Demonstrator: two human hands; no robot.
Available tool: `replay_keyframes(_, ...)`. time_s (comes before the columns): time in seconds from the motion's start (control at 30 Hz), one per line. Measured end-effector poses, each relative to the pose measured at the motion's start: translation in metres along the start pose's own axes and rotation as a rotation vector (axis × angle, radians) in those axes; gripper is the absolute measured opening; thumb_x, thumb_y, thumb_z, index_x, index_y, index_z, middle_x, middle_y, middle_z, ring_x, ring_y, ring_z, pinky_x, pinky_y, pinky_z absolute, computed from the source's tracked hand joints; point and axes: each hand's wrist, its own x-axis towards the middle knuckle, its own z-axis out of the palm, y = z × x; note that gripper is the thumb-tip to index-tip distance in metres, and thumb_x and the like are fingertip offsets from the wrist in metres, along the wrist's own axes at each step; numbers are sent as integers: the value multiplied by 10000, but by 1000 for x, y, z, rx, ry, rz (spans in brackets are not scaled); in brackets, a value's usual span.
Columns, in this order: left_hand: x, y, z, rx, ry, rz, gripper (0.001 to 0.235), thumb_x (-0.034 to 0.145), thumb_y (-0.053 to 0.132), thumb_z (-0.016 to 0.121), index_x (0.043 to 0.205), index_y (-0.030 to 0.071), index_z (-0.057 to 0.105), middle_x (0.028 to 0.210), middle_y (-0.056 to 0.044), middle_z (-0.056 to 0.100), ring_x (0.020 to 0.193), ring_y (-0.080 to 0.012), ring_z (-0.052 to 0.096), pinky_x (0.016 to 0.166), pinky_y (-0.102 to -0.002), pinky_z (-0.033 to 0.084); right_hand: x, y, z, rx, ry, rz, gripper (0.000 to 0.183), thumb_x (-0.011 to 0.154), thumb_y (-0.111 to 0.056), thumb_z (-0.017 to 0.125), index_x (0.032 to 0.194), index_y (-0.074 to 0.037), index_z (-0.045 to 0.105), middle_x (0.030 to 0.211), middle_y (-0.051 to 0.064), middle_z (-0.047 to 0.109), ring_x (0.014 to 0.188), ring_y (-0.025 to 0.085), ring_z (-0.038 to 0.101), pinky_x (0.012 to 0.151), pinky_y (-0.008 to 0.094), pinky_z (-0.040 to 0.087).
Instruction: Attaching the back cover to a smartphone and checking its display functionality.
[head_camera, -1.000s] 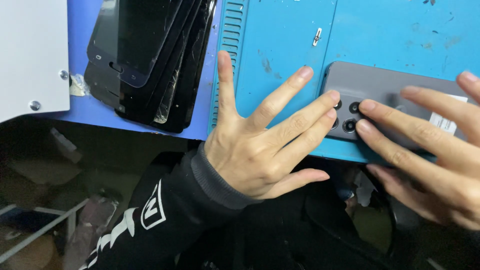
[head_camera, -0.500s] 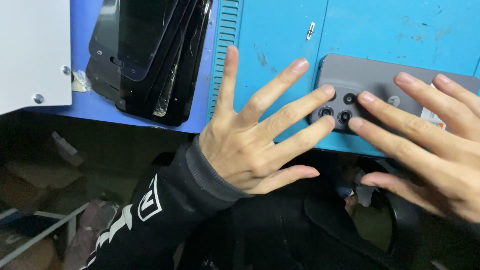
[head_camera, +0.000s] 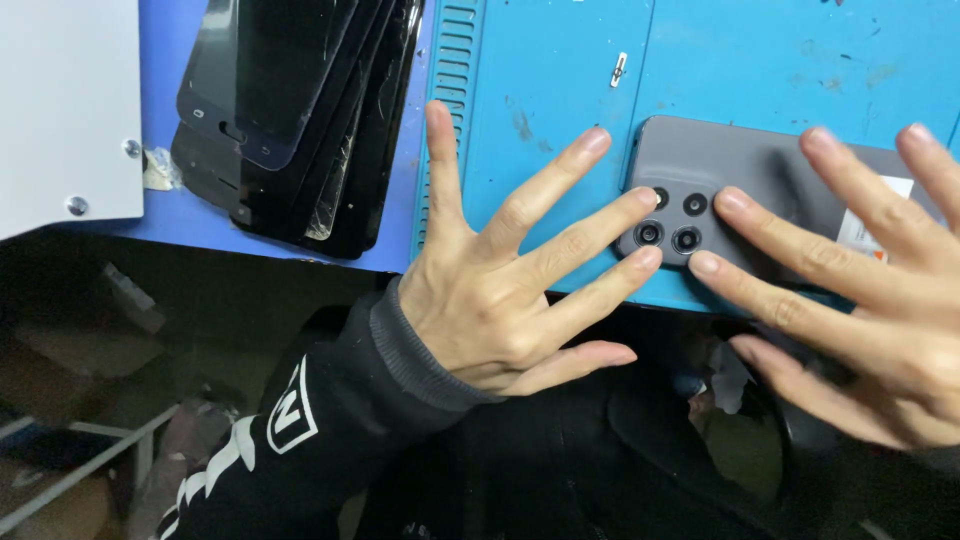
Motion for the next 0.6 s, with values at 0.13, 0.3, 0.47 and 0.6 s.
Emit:
replay_keyframes(0.13,1,0,1,18,2,-14,539,1030,599,686,1353,166,697,1602,-72,536,1577,-391,274,1118,-905,-60,-7,4,4,17,-23,4,608,840,-349,640,1437,-252,576,1535,97,517,1480,483,407,1207,739,158)
replay_keyframes(0.3,2,3,1,9,-3,-23,597,1034,630,678,1396,157,713,1580,-96,553,1561,-379,307,1113,-900,-64,-3,-2,1,-4,-3,-9,618,817,-326,636,1425,-227,585,1515,112,532,1467,469,422,1203,743,174)
replay_keyframes(0.47,7,11,0,-10,26,-45,598,1024,647,693,1374,163,723,1555,-94,564,1539,-391,320,1102,-897,-72,-1,-6,1,40,54,-12,606,843,-350,623,1428,-204,564,1501,114,519,1437,430,435,1204,720,196)
replay_keyframes(0.6,17,18,-2,59,35,-96,553,1004,618,738,1286,142,722,1478,-84,612,1527,-367,354,1105,-906,-56,-3,-7,-2,-70,1,32,686,769,-481,683,1388,-192,623,1479,120,580,1438,444,480,1227,647,276)
